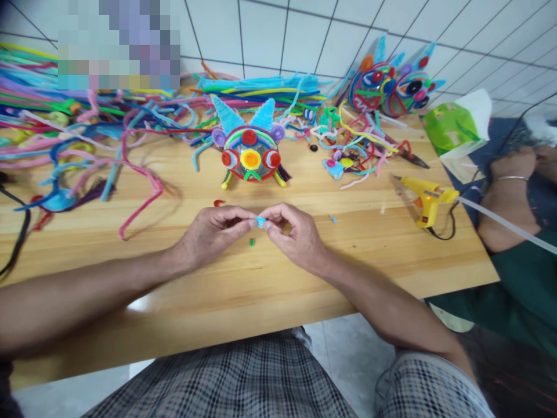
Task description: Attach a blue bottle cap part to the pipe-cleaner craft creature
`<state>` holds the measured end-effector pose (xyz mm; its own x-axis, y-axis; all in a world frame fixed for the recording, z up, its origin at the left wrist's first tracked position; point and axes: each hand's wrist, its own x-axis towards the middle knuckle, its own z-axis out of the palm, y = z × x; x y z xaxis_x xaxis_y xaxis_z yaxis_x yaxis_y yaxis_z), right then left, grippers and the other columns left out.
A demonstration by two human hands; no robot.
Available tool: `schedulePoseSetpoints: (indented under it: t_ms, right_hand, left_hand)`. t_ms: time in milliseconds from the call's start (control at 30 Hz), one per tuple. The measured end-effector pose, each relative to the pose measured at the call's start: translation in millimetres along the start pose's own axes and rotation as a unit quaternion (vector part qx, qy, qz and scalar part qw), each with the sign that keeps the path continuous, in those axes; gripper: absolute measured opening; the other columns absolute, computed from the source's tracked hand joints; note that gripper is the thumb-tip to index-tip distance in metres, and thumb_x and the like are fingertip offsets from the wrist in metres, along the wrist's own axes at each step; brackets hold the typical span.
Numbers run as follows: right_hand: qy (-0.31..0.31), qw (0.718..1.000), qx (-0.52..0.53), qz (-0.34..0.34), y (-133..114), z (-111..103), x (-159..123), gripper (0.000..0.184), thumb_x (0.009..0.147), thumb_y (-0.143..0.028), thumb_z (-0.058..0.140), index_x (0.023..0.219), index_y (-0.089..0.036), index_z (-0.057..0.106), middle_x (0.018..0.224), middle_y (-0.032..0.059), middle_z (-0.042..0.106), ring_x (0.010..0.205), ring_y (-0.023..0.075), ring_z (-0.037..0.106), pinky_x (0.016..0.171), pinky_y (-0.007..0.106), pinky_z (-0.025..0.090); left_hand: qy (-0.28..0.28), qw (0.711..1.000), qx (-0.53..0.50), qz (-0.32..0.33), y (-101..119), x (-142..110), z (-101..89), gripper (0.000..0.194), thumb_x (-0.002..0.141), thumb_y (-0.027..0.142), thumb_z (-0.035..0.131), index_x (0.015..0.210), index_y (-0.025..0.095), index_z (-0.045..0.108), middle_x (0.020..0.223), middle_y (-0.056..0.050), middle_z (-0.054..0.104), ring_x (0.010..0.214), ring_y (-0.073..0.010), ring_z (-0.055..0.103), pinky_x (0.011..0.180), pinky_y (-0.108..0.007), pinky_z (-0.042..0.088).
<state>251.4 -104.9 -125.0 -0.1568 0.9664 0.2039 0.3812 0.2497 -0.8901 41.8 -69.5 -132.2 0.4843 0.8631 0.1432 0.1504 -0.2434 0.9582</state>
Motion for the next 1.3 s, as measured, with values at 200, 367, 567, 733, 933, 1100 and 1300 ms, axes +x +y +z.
schedulePoseSetpoints:
  t_ms: [200, 367, 567, 733, 933, 1100, 1300]
  right_hand:
    - [0.0, 1.0, 0.007, -0.008, 1.4, 0.0, -0.2, 0.006, 0.093, -0.023, 0.066, 0.097, -0.023, 0.072, 0.087, 0.0004, 0.076, 0.077, 0.0141, 0.068, 0.072, 0.028, 0.053]
    - [0.0, 1.0, 0.004, -0.013, 2.4, 0.2, -0.3, 0.007, 0.093, -0.021, 0.067, 0.097, -0.023, 0.072, 0.087, 0.0001, 0.076, 0.076, 0.0138, 0.067, 0.071, 0.028, 0.053]
    - [-0.001, 1.0, 0.001, -0.018, 3.0, 1.0, -0.5, 0.007, 0.093, -0.02, 0.067, 0.097, -0.023, 0.071, 0.086, -0.0005, 0.074, 0.076, 0.0132, 0.067, 0.071, 0.028, 0.053]
    - [-0.002, 1.0, 0.004, -0.019, 3.1, 1.3, -0.3, 0.006, 0.093, -0.02, 0.067, 0.097, -0.022, 0.072, 0.085, -0.0007, 0.074, 0.075, 0.0128, 0.067, 0.07, 0.027, 0.053]
    - [-0.003, 1.0, 0.004, -0.017, 2.4, 1.3, -0.5, 0.005, 0.093, -0.022, 0.068, 0.097, -0.022, 0.071, 0.086, 0.0, 0.075, 0.076, 0.0137, 0.067, 0.07, 0.028, 0.054]
    - [-0.001, 1.0, 0.009, -0.022, 3.1, 1.6, -0.4, 0.006, 0.093, -0.022, 0.068, 0.097, -0.023, 0.072, 0.086, -0.0003, 0.075, 0.076, 0.0133, 0.067, 0.071, 0.027, 0.054]
    - [-0.001, 1.0, 0.007, -0.014, 3.6, 1.5, -0.8, 0.006, 0.093, -0.022, 0.068, 0.098, -0.023, 0.072, 0.087, -0.0003, 0.074, 0.077, 0.0135, 0.067, 0.071, 0.028, 0.054]
  left_hand:
    - [0.013, 0.999, -0.03, 0.001, 0.0, -0.3, 1.5, 0.016, 0.094, 0.029, 0.071, 0.099, 0.015, 0.078, 0.083, -0.004, 0.08, 0.068, -0.0118, 0.068, 0.061, -0.02, 0.051]
    - [0.012, 0.999, -0.029, 0.001, 2.0, -0.5, 1.5, 0.013, 0.094, 0.027, 0.071, 0.093, 0.016, 0.077, 0.075, -0.003, 0.075, 0.063, -0.0104, 0.063, 0.057, -0.02, 0.048]
    - [0.009, 0.999, -0.031, -0.003, 2.5, -0.6, 1.4, 0.014, 0.093, 0.026, 0.07, 0.091, 0.016, 0.078, 0.073, -0.002, 0.074, 0.061, -0.0102, 0.06, 0.056, -0.02, 0.047]
    - [0.012, 1.0, -0.018, -0.001, 2.1, -1.6, 1.0, 0.014, 0.093, 0.025, 0.068, 0.091, 0.015, 0.078, 0.069, -0.002, 0.07, 0.058, -0.0099, 0.056, 0.054, -0.021, 0.043]
    - [0.016, 1.0, -0.016, 0.0, 1.3, -1.8, 1.3, 0.015, 0.093, 0.026, 0.068, 0.092, 0.015, 0.078, 0.07, -0.002, 0.069, 0.059, -0.0097, 0.054, 0.054, -0.021, 0.041]
    - [0.025, 1.0, -0.013, 0.002, 1.7, -1.9, 2.0, 0.015, 0.092, 0.027, 0.069, 0.091, 0.016, 0.079, 0.069, -0.001, 0.069, 0.057, -0.0093, 0.052, 0.053, -0.021, 0.04]
    - [0.026, 1.0, -0.015, 0.0, 1.5, -2.4, 2.1, 0.015, 0.092, 0.027, 0.068, 0.091, 0.016, 0.078, 0.069, -0.001, 0.068, 0.058, -0.0094, 0.052, 0.052, -0.021, 0.04]
